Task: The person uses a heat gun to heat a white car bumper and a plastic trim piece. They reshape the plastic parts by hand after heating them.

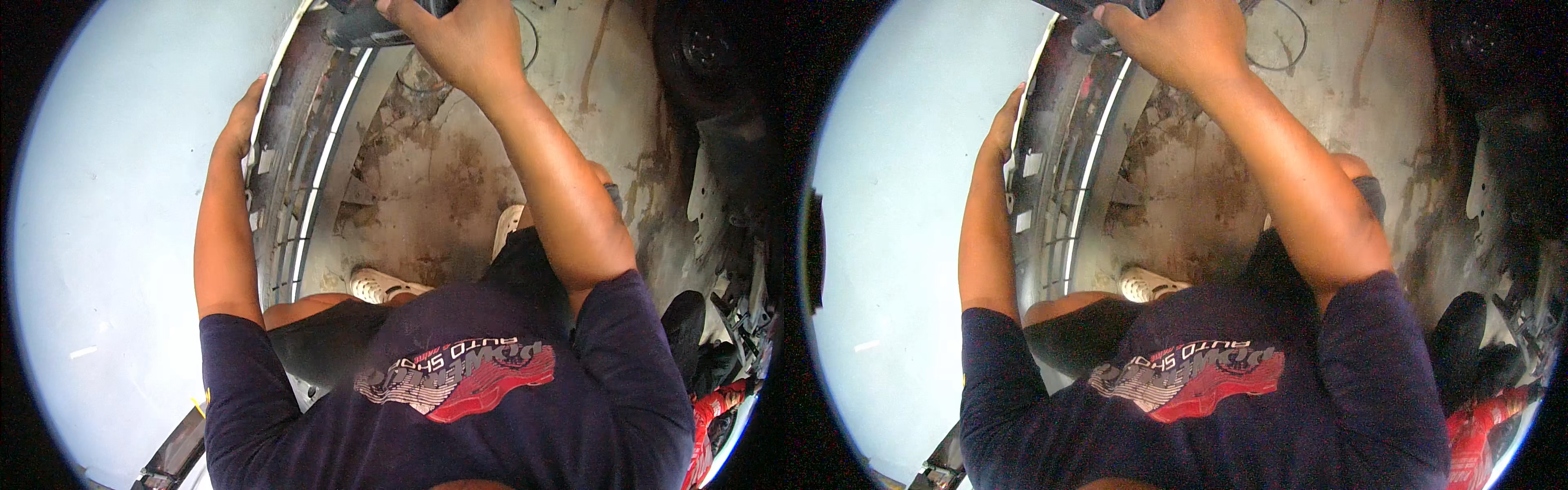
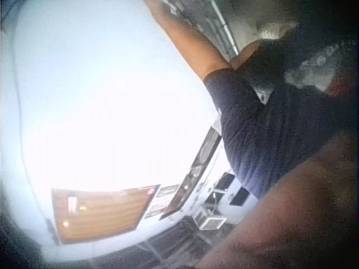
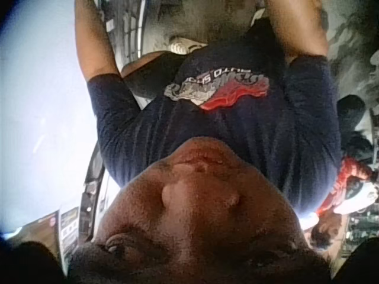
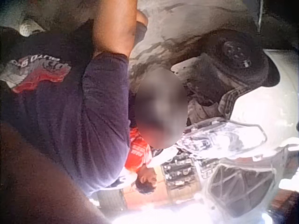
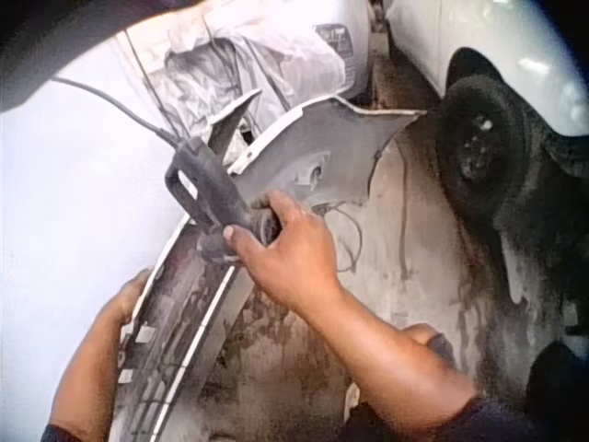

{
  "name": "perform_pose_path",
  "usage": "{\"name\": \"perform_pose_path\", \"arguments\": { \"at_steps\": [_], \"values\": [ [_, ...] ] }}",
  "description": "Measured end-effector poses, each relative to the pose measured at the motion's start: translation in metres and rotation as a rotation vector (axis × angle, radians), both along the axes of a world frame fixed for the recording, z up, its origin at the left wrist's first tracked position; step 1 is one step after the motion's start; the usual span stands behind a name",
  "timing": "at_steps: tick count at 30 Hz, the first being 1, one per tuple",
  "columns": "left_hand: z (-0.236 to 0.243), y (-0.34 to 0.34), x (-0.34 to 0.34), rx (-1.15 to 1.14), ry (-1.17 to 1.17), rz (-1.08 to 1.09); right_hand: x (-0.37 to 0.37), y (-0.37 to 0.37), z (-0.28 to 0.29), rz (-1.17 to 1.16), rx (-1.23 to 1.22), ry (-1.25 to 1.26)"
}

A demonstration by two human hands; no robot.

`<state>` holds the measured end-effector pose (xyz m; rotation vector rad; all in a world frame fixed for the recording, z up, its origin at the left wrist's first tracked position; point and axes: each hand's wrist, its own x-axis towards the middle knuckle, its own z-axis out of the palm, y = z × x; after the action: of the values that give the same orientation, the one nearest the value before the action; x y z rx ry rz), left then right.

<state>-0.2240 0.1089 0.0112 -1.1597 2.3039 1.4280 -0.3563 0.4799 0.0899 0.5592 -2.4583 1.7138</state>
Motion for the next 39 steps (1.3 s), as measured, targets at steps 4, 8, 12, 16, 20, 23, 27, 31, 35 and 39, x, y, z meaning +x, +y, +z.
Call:
{"name": "perform_pose_path", "arguments": {
  "at_steps": [4, 8, 12, 16, 20, 23, 27, 31, 35, 39],
  "values": [
    [-0.014, -0.013, -0.072, -0.069, 0.060, -0.110, -0.009, 0.003, 0.005, -0.037, 0.056, 0.109],
    [-0.015, -0.005, -0.142, 0.011, 0.049, -0.100, -0.017, 0.013, 0.020, -0.037, 0.120, 0.089],
    [-0.010, 0.004, -0.170, 0.211, 0.087, 0.003, -0.036, 0.021, 0.009, -0.096, 0.136, 0.276],
    [-0.001, 0.029, -0.161, -0.010, 0.165, -0.070, -0.044, 0.029, 0.010, -0.138, 0.074, 0.138],
    [-0.006, 0.004, -0.157, -0.005, 0.056, -0.051, -0.045, 0.022, 0.008, -0.152, 0.004, 0.183],
    [-0.001, 0.016, -0.162, -0.024, 0.042, -0.108, -0.049, 0.027, 0.007, -0.177, -0.029, 0.187],
    [-0.001, 0.028, -0.167, -0.054, 0.264, -0.155, -0.052, 0.029, 0.011, -0.211, -0.008, 0.152],
    [-0.010, 0.001, -0.189, 0.204, 0.386, -0.138, -0.046, 0.025, 0.017, -0.208, -0.030, 0.155],
    [-0.010, 0.023, -0.205, 0.145, 0.390, -0.119, -0.049, 0.029, 0.013, -0.209, 0.001, 0.172],
    [-0.002, 0.025, -0.206, 0.009, 0.349, -0.089, -0.045, 0.029, 0.019, -0.197, -0.009, 0.139]
  ]
}}
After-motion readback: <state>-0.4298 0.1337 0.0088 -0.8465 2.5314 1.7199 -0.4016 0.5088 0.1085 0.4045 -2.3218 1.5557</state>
